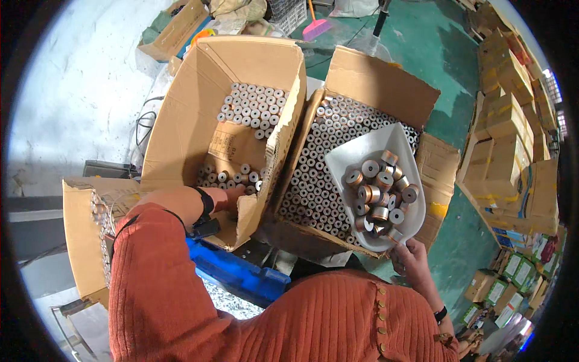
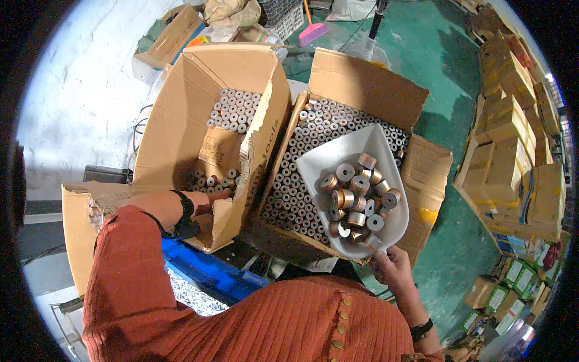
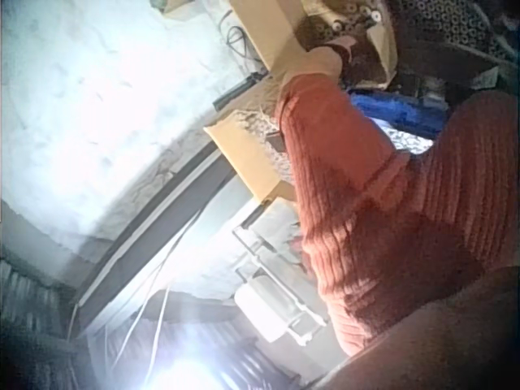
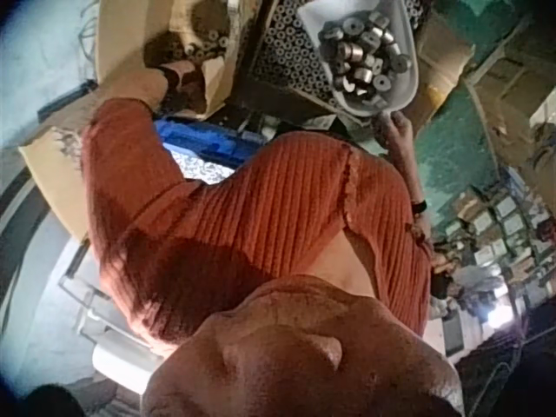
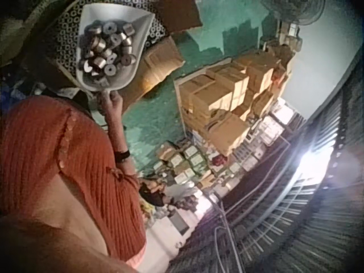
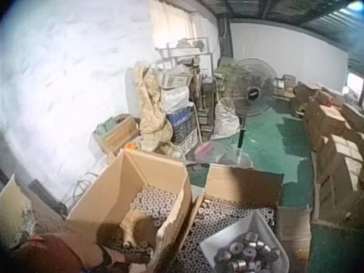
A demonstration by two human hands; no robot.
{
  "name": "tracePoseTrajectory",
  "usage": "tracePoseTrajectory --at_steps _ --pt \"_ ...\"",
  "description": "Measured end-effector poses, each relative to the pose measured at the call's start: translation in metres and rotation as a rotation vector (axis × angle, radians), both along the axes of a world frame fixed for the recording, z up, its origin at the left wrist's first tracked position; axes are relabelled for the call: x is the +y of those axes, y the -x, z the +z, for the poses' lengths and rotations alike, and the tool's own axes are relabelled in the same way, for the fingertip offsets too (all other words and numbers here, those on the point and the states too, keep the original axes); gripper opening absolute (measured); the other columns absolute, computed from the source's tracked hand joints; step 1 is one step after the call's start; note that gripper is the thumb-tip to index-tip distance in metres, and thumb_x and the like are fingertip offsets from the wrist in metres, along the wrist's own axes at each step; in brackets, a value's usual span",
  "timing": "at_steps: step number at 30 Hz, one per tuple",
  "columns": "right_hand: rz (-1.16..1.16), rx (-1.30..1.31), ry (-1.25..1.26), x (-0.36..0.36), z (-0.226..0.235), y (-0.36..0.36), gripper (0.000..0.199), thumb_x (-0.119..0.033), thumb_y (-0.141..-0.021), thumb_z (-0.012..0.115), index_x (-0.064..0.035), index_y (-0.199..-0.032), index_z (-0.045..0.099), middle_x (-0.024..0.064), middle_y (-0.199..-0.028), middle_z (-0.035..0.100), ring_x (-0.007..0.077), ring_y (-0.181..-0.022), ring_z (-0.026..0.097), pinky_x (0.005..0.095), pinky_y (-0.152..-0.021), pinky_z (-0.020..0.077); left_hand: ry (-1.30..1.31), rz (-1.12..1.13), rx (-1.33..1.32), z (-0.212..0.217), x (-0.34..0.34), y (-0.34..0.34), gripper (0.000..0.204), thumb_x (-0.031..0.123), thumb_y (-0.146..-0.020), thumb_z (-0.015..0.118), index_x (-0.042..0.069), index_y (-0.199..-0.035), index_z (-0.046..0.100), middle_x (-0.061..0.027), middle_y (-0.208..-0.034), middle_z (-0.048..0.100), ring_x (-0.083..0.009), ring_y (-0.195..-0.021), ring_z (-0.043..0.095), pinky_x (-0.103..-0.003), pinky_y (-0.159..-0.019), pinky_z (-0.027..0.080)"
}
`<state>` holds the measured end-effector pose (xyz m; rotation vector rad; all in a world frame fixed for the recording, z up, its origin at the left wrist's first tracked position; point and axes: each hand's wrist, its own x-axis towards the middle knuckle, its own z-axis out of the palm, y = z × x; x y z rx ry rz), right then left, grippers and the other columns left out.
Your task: Sort and organize metal bolts and circular hardware components into bins.
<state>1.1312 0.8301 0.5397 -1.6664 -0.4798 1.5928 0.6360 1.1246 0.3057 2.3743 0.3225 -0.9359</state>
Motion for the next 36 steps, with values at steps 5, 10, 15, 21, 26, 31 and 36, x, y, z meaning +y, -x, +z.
tracePoseTrajectory --at_steps 5,10,15,21,26,31,36 --pt "0.017 0.008 0.002 -0.005 -0.001 -0.003 0.025 -0.026 -0.098 0.059 -0.0012 -0.099 0.059 -0.0013 -0.068 0.054 0.0065 -0.049 0.046 0.0229 -0.042 0.0340 -0.026 0.047 0.022 -0.011 -0.003 0.003 0.042 0.043 -0.076 0.071 0.015 -0.108 0.067 -0.0141 -0.104 0.069 -0.0371 -0.097 0.062 -0.045 -0.090 0.044" --pt "0.043 -0.008 0.045 0.001 0.007 0.002 0.025 -0.027 -0.098 0.060 -0.0021 -0.098 0.060 -0.0018 -0.068 0.054 0.0062 -0.051 0.047 0.0228 -0.043 0.0346 -0.063 0.103 0.054 -0.013 -0.003 0.013 0.038 0.041 -0.076 0.072 0.014 -0.102 0.069 -0.0136 -0.096 0.071 -0.0365 -0.089 0.065 -0.045 -0.082 0.049" --pt "-0.002 -0.006 0.051 0.004 0.015 0.006 0.024 -0.027 -0.098 0.059 -0.0030 -0.098 0.059 -0.0008 -0.070 0.055 0.0060 -0.053 0.047 0.0223 -0.045 0.0346 -0.065 0.189 0.054 0.024 0.006 -0.010 0.034 0.037 -0.075 0.073 0.014 -0.100 0.071 -0.0130 -0.088 0.072 -0.0329 -0.077 0.067 -0.042 -0.070 0.052" --pt "0.022 0.001 0.033 -0.003 0.010 -0.003 0.023 -0.026 -0.098 0.058 -0.0030 -0.095 0.059 0.0001 -0.071 0.056 0.0073 -0.051 0.046 0.0235 -0.044 0.0340 0.277 0.892 0.238 0.185 0.057 -0.067 0.024 0.020 -0.074 0.077 0.009 -0.094 0.071 -0.0039 -0.078 0.068 -0.0148 -0.065 0.062 -0.035 -0.055 0.051" --pt "0.085 -0.049 -0.019 -0.003 0.025 -0.002 0.025 -0.027 -0.097 0.059 -0.0019 -0.093 0.059 0.0005 -0.070 0.056 0.0076 -0.051 0.048 0.0242 -0.043 0.0344 0.611 1.118 -0.252 0.248 0.113 -0.042 0.026 0.015 -0.081 0.078 0.010 -0.105 0.068 0.0006 -0.084 0.065 -0.0103 -0.073 0.061 -0.026 -0.060 0.050" --pt "0.131 -0.098 -0.053 -0.002 0.046 -0.015 0.028 -0.029 -0.096 0.060 -0.0008 -0.091 0.060 -0.0010 -0.067 0.054 0.0072 -0.051 0.048 0.0242 -0.042 0.0335 0.625 1.091 -0.435 0.381 0.068 -0.129 0.025 0.011 -0.081 0.080 0.009 -0.103 0.070 0.0004 -0.092 0.068 -0.0065 -0.079 0.063 -0.020 -0.060 0.051" --pt "0.421 -0.144 -0.152 0.004 0.055 -0.024 0.022 -0.023 -0.101 0.053 -0.0017 -0.097 0.059 -0.0016 -0.068 0.051 0.0062 -0.053 0.043 0.0224 -0.047 0.0312 0.513 0.813 -0.453 0.447 -0.038 -0.233 0.042 0.011 -0.079 0.080 0.006 -0.118 0.068 -0.0014 -0.098 0.070 -0.0070 -0.080 0.064 -0.022 -0.062 0.052"
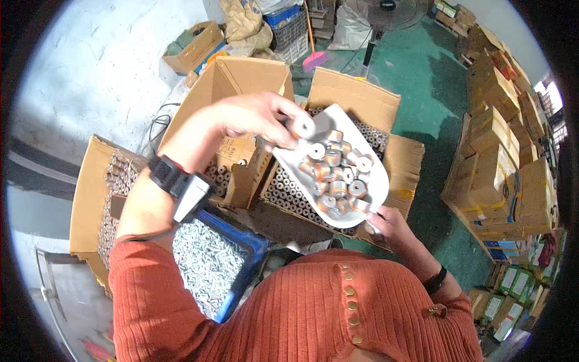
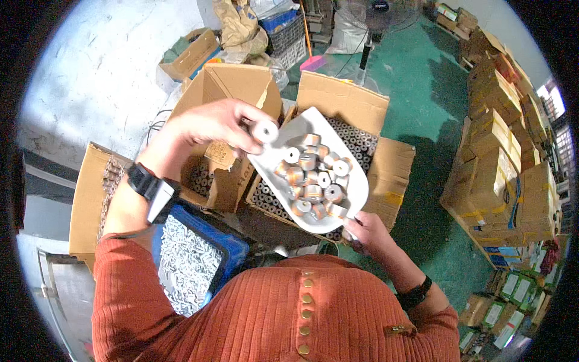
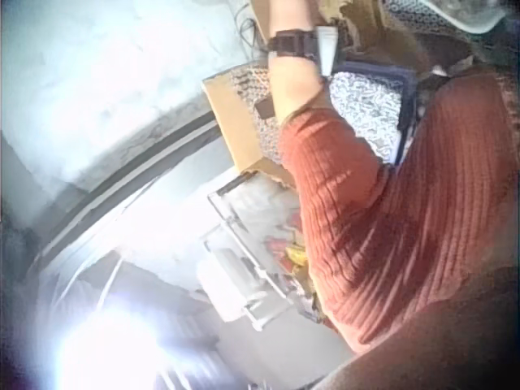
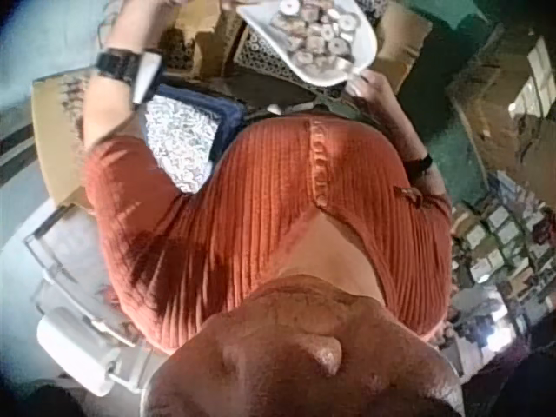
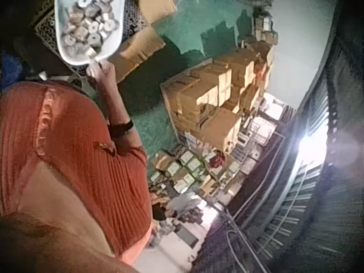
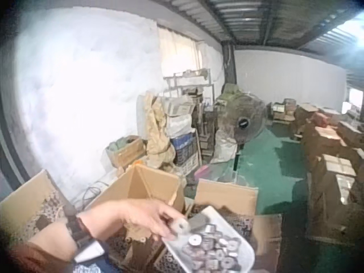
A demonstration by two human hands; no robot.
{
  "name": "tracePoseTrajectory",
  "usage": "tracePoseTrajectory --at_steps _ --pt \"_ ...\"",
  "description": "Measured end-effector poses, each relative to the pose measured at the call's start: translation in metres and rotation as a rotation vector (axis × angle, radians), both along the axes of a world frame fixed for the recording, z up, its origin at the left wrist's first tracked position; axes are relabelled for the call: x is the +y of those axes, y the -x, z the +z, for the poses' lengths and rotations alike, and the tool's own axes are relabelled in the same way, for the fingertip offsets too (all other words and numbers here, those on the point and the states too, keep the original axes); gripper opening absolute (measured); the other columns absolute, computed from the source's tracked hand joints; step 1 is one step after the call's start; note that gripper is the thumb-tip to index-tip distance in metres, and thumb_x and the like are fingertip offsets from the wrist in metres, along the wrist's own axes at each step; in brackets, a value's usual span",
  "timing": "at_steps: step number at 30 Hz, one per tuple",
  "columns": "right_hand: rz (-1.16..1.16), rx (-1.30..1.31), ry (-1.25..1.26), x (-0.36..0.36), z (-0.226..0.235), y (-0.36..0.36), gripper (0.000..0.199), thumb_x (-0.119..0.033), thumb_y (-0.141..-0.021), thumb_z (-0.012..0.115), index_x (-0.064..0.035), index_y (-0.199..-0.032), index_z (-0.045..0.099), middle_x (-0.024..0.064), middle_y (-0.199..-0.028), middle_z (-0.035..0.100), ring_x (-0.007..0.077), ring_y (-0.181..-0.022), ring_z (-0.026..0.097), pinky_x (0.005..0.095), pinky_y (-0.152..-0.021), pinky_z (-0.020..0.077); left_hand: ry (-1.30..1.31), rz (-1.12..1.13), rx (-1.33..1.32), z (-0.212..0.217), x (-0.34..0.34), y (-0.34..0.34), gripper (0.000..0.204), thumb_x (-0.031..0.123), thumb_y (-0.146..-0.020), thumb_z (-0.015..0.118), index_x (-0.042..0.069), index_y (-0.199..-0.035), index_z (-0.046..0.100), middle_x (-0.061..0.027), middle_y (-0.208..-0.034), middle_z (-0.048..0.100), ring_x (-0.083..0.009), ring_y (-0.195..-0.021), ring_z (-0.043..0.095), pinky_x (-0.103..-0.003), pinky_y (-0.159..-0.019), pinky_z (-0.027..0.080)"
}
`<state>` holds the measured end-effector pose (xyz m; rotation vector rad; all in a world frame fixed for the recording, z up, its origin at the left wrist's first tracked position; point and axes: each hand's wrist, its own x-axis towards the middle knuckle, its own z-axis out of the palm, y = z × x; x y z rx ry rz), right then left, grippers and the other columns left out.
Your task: Sort and organize metal bolts and circular hardware components into bins.
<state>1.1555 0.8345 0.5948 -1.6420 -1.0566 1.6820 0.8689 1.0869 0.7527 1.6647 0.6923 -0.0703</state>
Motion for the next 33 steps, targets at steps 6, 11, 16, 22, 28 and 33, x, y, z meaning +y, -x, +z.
tracePoseTrajectory --at_steps 6,11,16,22,28,33 --pt "0.058 0.375 0.034 -0.025 0.026 -0.005 0.022 -0.022 -0.103 0.053 -0.0020 -0.094 0.053 -0.0001 -0.070 0.050 0.0058 -0.050 0.039 0.0240 -0.043 0.0275 -0.772 -0.218 0.244 -0.018 -0.076 -0.065 0.052 0.013 -0.069 0.078 0.013 -0.120 0.068 -0.0141 -0.108 0.066 -0.0311 -0.098 0.065 -0.036 -0.088 0.052" --pt "0.143 0.345 0.024 -0.042 0.041 -0.016 0.022 -0.022 -0.102 0.053 -0.0023 -0.092 0.054 0.0016 -0.072 0.052 0.0074 -0.049 0.042 0.0250 -0.040 0.0317 -0.950 -0.191 0.192 -0.031 -0.128 -0.072 0.052 0.013 -0.069 0.075 0.015 -0.120 0.065 -0.0141 -0.112 0.058 -0.0350 -0.104 0.061 -0.041 -0.094 0.050" --pt "0.132 0.349 0.057 -0.054 0.044 -0.018 0.021 -0.021 -0.101 0.054 -0.0018 -0.094 0.056 0.0025 -0.073 0.053 0.0074 -0.050 0.043 0.0251 -0.040 0.0343 -1.008 -0.101 0.174 -0.033 -0.168 -0.082 0.059 0.014 -0.069 0.078 0.016 -0.125 0.059 -0.0155 -0.121 0.054 -0.0373 -0.108 0.059 -0.043 -0.095 0.049" --pt "0.185 0.323 0.028 -0.060 0.057 -0.020 0.021 -0.021 -0.101 0.054 -0.0013 -0.095 0.056 0.0030 -0.074 0.054 0.0074 -0.049 0.043 0.0255 -0.039 0.0346 -1.180 0.061 0.110 -0.024 -0.205 -0.060 0.074 0.019 -0.067 0.085 0.021 -0.135 0.054 -0.0158 -0.131 0.049 -0.0413 -0.117 0.050 -0.047 -0.101 0.045" --pt "0.284 0.230 -0.069 -0.064 0.078 -0.010 0.019 -0.023 -0.101 0.055 -0.0043 -0.096 0.053 0.0025 -0.073 0.054 0.0062 -0.048 0.041 0.0245 -0.038 0.0312 -1.183 0.271 0.067 0.002 -0.251 -0.012 0.070 0.016 -0.072 0.083 0.018 -0.135 0.053 -0.0166 -0.132 0.049 -0.0372 -0.124 0.048 -0.043 -0.106 0.042" --pt "0.343 0.179 -0.001 -0.071 0.107 0.005 0.018 -0.023 -0.100 0.055 -0.0051 -0.095 0.053 0.0025 -0.073 0.053 0.0061 -0.049 0.041 0.0231 -0.039 0.0319 -1.202 0.548 0.110 0.009 -0.323 0.045 0.054 0.017 -0.082 0.077 0.012 -0.131 0.055 -0.0186 -0.131 0.051 -0.0366 -0.122 0.051 -0.043 -0.103 0.045"
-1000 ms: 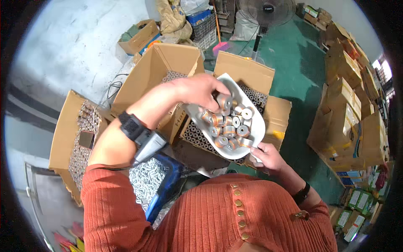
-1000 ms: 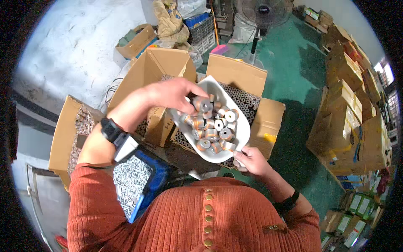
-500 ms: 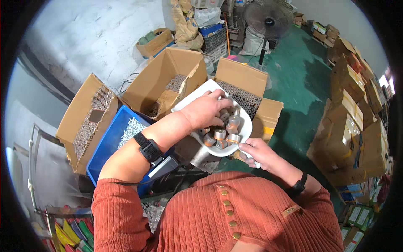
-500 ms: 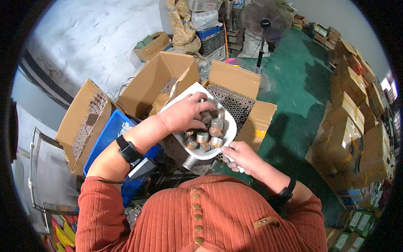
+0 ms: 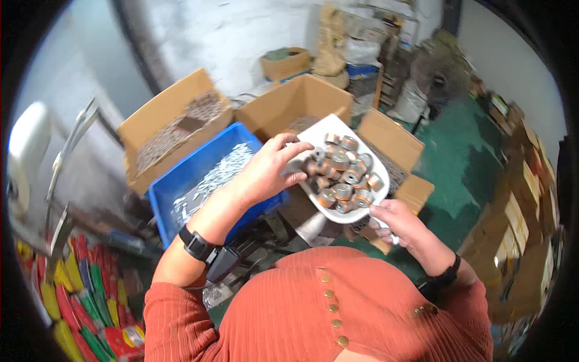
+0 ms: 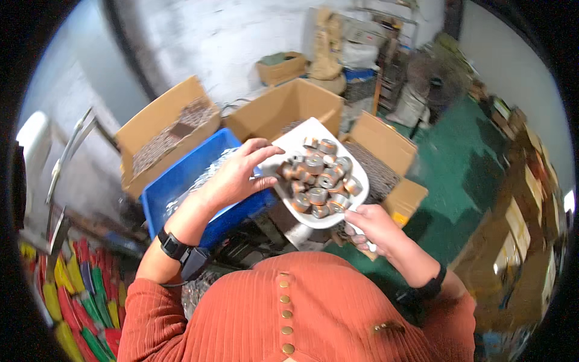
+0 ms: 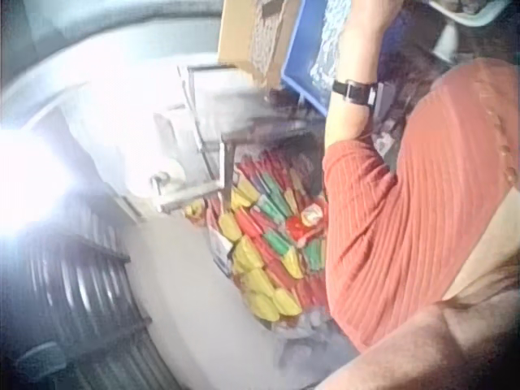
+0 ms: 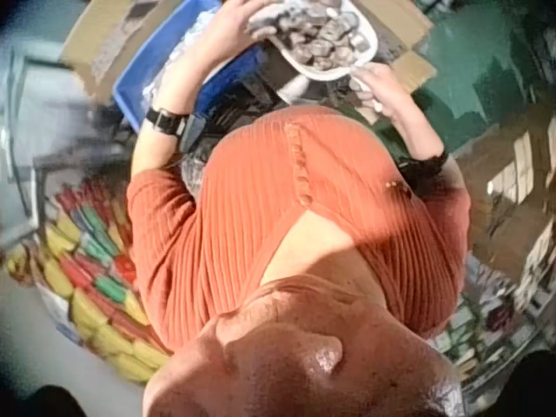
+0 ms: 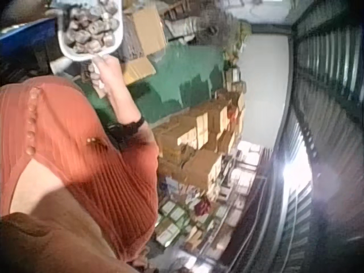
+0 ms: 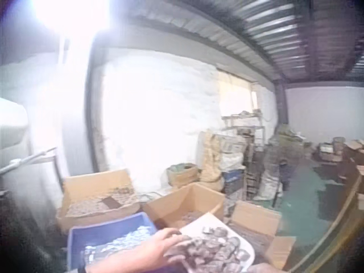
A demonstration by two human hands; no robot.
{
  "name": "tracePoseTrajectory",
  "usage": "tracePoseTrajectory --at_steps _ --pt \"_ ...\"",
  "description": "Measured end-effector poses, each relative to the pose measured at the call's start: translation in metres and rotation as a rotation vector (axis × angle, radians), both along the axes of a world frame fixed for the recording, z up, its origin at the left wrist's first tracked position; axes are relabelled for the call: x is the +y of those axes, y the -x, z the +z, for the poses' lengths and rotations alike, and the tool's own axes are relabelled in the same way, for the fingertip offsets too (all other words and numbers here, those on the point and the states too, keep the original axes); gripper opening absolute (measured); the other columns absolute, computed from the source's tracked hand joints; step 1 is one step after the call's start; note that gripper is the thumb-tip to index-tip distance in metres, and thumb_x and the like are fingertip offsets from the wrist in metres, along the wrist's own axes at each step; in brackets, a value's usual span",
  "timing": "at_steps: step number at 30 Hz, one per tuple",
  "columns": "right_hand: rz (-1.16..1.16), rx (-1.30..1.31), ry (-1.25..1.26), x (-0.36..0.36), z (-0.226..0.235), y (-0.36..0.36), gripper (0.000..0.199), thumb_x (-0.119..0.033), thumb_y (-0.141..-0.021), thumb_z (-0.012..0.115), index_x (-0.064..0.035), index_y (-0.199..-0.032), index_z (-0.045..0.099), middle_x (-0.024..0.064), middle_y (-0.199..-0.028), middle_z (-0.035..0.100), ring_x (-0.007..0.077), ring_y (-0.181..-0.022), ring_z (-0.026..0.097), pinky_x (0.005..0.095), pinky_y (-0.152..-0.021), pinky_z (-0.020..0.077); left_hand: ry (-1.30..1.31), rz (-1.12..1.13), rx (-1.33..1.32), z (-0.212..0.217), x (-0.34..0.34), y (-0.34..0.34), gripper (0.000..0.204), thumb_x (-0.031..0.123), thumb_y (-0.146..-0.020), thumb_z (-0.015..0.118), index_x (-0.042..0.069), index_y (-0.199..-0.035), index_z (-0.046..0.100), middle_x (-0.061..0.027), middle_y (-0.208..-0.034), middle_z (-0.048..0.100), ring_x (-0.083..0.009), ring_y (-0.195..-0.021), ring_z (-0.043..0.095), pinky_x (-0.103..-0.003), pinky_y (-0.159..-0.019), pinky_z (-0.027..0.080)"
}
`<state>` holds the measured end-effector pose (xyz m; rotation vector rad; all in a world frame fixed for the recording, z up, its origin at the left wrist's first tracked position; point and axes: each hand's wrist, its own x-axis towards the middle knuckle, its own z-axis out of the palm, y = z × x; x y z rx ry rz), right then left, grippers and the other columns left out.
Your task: Sort and organize metal bolts and circular hardware components into bins.
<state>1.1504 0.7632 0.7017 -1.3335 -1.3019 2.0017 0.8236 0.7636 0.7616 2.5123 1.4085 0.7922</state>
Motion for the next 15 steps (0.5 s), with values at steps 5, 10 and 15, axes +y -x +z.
tracePoseTrajectory --at_steps 5,10,15 --pt "0.132 -0.021 -0.022 -0.013 0.043 0.005 0.019 -0.022 -0.099 0.057 -0.0045 -0.092 0.054 0.0035 -0.071 0.054 0.0062 -0.048 0.042 0.0225 -0.038 0.0330 -0.065 0.311 -0.080 -0.016 -0.116 0.058 0.045 0.017 -0.086 0.073 0.009 -0.127 0.058 -0.0173 -0.125 0.055 -0.0339 -0.108 0.059 -0.040 -0.089 0.052" --pt "0.250 0.014 0.010 -0.017 0.076 0.006 0.019 -0.022 -0.099 0.056 -0.0045 -0.095 0.053 0.0043 -0.071 0.054 0.0063 -0.047 0.041 0.0220 -0.037 0.0320 0.122 0.702 -0.219 -0.043 -0.228 0.056 0.034 0.014 -0.085 0.072 0.007 -0.117 0.066 -0.0147 -0.104 0.065 -0.0308 -0.091 0.064 -0.039 -0.083 0.053" --pt "0.447 0.094 -0.048 0.000 0.110 0.088 0.019 -0.024 -0.099 0.057 -0.0075 -0.093 0.052 0.0021 -0.069 0.052 0.0054 -0.046 0.039 0.0208 -0.037 0.0305 -0.076 0.628 -0.246 -0.095 -0.260 0.075 0.026 0.020 -0.087 0.068 0.010 -0.111 0.069 -0.0172 -0.093 0.068 -0.0336 -0.088 0.066 -0.042 -0.080 0.053"
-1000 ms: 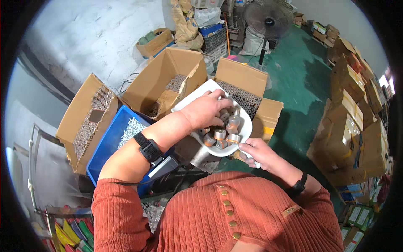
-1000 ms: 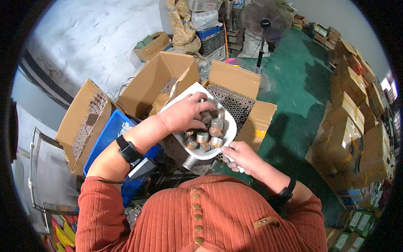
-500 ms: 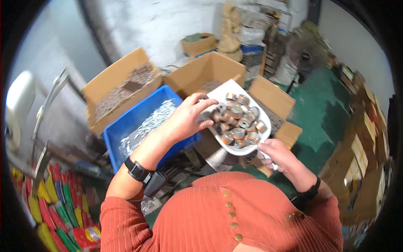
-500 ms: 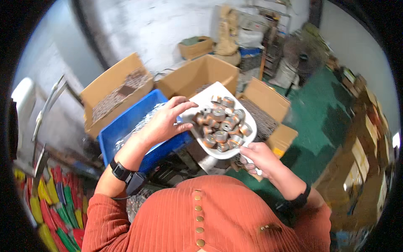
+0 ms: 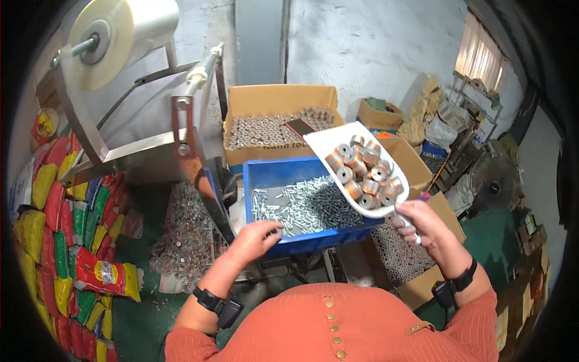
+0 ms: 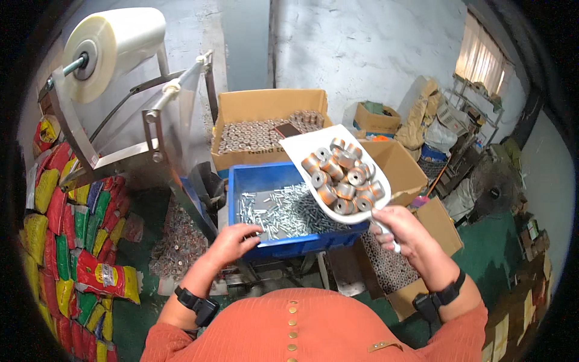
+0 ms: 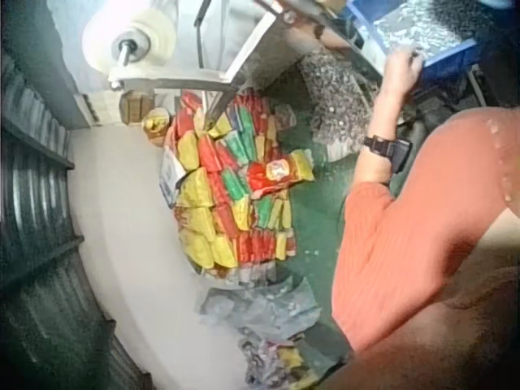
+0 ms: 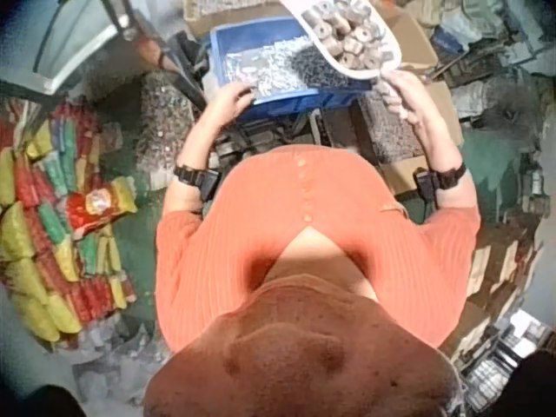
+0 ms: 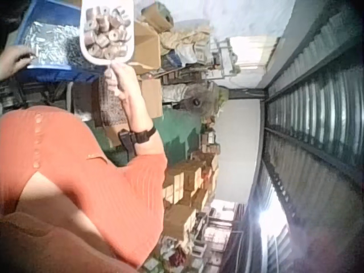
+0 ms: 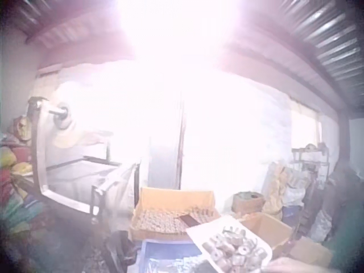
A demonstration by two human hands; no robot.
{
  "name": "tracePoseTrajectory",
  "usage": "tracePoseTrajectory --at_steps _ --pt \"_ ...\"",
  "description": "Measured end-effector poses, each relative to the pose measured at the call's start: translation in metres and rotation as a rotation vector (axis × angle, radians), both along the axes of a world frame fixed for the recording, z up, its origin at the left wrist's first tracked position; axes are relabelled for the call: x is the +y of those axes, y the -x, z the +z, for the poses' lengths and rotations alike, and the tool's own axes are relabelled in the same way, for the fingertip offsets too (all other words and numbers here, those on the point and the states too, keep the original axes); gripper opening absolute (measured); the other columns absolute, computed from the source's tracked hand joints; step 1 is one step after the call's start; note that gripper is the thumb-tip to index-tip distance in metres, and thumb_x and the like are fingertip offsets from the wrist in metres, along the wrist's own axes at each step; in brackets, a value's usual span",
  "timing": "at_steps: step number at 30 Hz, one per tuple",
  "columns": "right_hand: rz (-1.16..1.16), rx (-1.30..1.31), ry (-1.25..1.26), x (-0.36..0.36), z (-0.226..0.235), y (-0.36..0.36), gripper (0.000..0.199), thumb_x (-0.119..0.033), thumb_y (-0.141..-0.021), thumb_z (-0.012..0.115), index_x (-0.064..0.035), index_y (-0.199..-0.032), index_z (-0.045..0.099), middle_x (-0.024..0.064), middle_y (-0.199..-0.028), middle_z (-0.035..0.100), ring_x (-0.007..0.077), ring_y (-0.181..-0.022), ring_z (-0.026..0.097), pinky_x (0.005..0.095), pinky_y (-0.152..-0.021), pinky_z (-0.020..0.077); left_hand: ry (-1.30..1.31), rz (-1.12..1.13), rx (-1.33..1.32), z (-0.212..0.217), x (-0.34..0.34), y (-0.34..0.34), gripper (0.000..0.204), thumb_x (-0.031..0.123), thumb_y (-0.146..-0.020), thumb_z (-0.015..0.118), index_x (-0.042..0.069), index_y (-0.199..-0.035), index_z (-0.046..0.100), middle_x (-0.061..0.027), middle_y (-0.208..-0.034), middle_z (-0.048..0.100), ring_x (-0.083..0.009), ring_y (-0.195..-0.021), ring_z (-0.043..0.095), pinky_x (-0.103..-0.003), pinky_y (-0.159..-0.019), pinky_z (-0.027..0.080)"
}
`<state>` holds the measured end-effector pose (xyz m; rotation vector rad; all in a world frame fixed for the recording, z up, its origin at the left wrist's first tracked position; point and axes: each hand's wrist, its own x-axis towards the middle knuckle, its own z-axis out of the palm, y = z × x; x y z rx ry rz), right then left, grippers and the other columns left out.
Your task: Sort and organize metal bolts and circular hardware components into bins.
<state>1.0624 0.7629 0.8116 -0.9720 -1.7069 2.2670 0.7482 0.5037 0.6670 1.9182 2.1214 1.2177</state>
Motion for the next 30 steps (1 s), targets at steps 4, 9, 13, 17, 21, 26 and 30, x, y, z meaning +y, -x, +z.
tracePoseTrajectory --at_steps 4,9,13,17,21,26,30 --pt "0.039 -0.002 -0.071 0.024 0.021 0.106 0.017 -0.025 -0.100 0.056 -0.0077 -0.099 0.053 0.0021 -0.071 0.052 0.0060 -0.046 0.039 0.0215 -0.036 0.0295 0.103 0.100 0.061 -0.006 0.011 0.000 0.019 0.022 -0.088 0.066 0.010 -0.102 0.071 -0.0137 -0.089 0.070 -0.0333 -0.086 0.066 -0.044 -0.074 0.053" --pt "0.148 -0.006 -0.178 0.065 0.022 0.211 0.017 -0.023 -0.097 0.057 -0.0060 -0.101 0.055 0.0032 -0.070 0.054 0.0075 -0.046 0.041 0.0223 -0.036 0.0285 0.055 0.238 0.054 -0.014 0.022 -0.001 0.018 0.027 -0.089 0.063 0.012 -0.091 0.073 -0.0147 -0.075 0.068 -0.0345 -0.074 0.066 -0.046 -0.066 0.052" --pt "0.237 -0.045 -0.139 0.099 0.009 0.291 0.018 -0.021 -0.095 0.059 -0.0048 -0.102 0.056 0.0043 -0.071 0.055 0.0085 -0.045 0.041 0.0232 -0.035 0.0274 0.126 0.280 0.055 -0.006 0.021 0.001 0.019 0.028 -0.089 0.063 0.012 -0.091 0.074 -0.0150 -0.073 0.067 -0.0349 -0.074 0.066 -0.047 -0.065 0.051" --pt "0.296 -0.081 -0.153 0.118 -0.010 0.346 0.018 -0.019 -0.095 0.058 -0.0050 -0.106 0.054 0.0038 -0.070 0.054 0.0079 -0.046 0.040 0.0231 -0.035 0.0280 0.120 0.322 0.068 -0.004 0.022 0.000 0.020 0.028 -0.089 0.063 0.012 -0.091 0.074 -0.0148 -0.074 0.067 -0.0346 -0.073 0.066 -0.046 -0.065 0.052" --pt "0.374 -0.084 -0.169 0.139 -0.024 0.387 0.017 -0.019 -0.096 0.056 -0.0053 -0.105 0.054 0.0024 -0.070 0.053 0.0069 -0.046 0.040 0.0223 -0.036 0.0288 0.150 0.380 0.053 -0.003 0.027 -0.003 0.019 0.028 -0.087 0.063 0.013 -0.094 0.074 -0.0137 -0.075 0.068 -0.0334 -0.073 0.067 -0.045 -0.066 0.052" --pt "0.431 -0.066 -0.064 0.174 -0.040 0.426 0.014 -0.017 -0.097 0.056 -0.0045 -0.101 0.053 0.0015 -0.068 0.052 0.0069 -0.045 0.040 0.0215 -0.036 0.0292 0.155 0.461 0.044 0.002 0.033 -0.010 0.016 0.026 -0.085 0.064 0.015 -0.092 0.074 -0.0115 -0.071 0.067 -0.0313 -0.072 0.067 -0.045 -0.065 0.053" --pt "0.530 -0.126 -0.206 0.198 -0.050 0.438 0.011 -0.017 -0.095 0.058 -0.0060 -0.096 0.055 0.0015 -0.066 0.053 0.0068 -0.042 0.038 0.0226 -0.034 0.0267 0.208 0.507 0.047 0.004 0.035 -0.012 0.016 0.025 -0.084 0.065 0.015 -0.094 0.073 -0.0106 -0.070 0.066 -0.0304 -0.070 0.067 -0.044 -0.065 0.053"
